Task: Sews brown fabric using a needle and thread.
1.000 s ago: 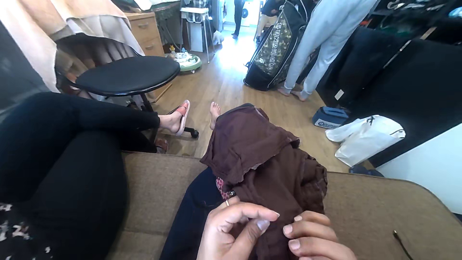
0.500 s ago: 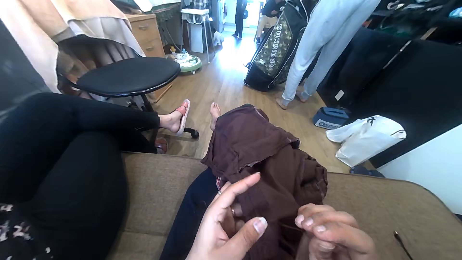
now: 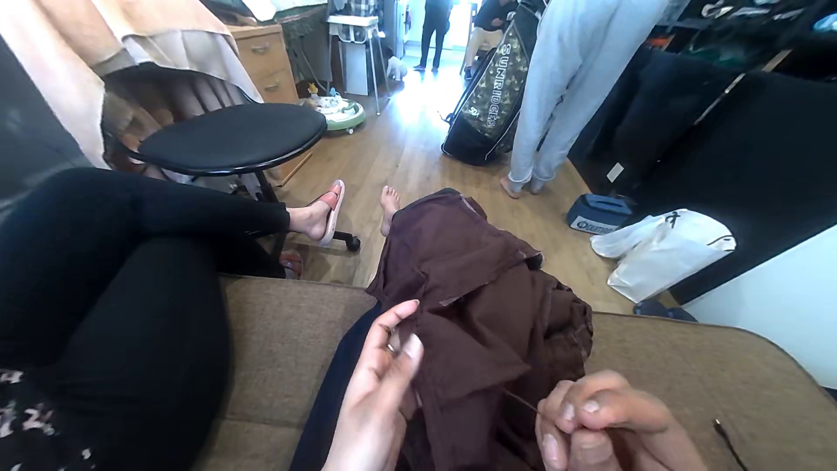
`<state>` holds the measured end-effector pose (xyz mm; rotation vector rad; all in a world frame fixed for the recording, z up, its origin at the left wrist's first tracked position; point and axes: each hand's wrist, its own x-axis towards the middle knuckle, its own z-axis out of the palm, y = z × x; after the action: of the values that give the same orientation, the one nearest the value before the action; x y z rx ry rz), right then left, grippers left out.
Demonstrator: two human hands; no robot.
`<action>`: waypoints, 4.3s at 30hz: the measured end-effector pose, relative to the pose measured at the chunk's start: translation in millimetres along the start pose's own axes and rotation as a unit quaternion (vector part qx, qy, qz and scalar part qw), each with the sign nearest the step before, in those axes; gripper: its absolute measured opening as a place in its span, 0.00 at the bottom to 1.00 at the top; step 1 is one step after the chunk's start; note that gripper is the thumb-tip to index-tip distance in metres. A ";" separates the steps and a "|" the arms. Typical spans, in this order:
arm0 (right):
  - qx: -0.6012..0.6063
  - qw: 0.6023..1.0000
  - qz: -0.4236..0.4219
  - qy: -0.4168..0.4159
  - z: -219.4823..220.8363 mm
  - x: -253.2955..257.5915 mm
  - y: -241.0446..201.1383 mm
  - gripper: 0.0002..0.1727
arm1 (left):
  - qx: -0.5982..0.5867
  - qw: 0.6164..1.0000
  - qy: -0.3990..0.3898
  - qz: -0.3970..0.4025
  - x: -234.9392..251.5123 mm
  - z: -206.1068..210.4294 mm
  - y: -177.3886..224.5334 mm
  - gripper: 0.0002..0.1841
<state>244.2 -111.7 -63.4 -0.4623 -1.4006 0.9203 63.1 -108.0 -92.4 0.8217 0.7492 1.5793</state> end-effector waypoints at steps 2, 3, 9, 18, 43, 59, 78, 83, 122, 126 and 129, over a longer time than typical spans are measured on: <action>-0.002 1.000 0.014 -0.011 0.3 -1.5 0.6 0.07 | -0.049 0.997 0.055 -0.027 6.7 -1.9 -4.8 0.19; -0.003 1.000 0.020 -0.016 0.6 -2.4 1.7 0.07 | -0.077 0.994 0.067 -0.047 9.4 -3.7 -6.1 0.20; -0.032 0.997 0.040 -0.050 1.9 -4.8 2.5 0.07 | 0.002 0.999 -0.009 0.033 1.9 -2.0 -2.2 0.26; -0.181 0.981 -0.011 -0.063 12.2 -11.1 -0.3 0.06 | 0.084 0.980 -0.121 0.132 -10.2 7.7 21.8 0.26; -0.171 0.981 0.069 -0.058 10.7 -9.7 3.7 0.06 | 0.055 0.983 -0.109 0.135 -11.1 9.8 16.5 0.27; -0.158 0.982 0.082 -0.058 10.4 -10.4 11.4 0.07 | 0.035 0.979 -0.168 0.106 -8.8 5.7 10.1 0.21; -0.084 0.988 0.125 -0.020 23.6 -18.5 10.9 0.06 | 0.000 0.990 -0.072 0.122 -18.1 16.3 -1.2 0.18; -0.090 0.988 0.122 -0.024 21.9 -17.3 9.3 0.07 | 0.053 0.982 -0.082 0.161 -16.6 14.1 0.8 0.17; -0.097 0.987 0.124 -0.028 21.0 -11.9 18.7 0.03 | 0.020 0.993 -0.048 0.106 -6.7 8.6 -0.6 0.14; -0.093 0.988 0.121 -0.021 22.2 -12.6 19.0 0.03 | -0.002 0.994 -0.044 0.096 -7.5 9.9 -0.8 0.15; -0.089 0.988 0.123 -0.017 22.0 -12.7 18.3 0.03 | 0.007 0.994 -0.041 0.099 -7.7 9.7 -1.6 0.15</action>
<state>219.2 -115.9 -81.8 -0.7713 -1.4858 1.0073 72.9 -115.0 -89.2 0.9893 0.6347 1.7052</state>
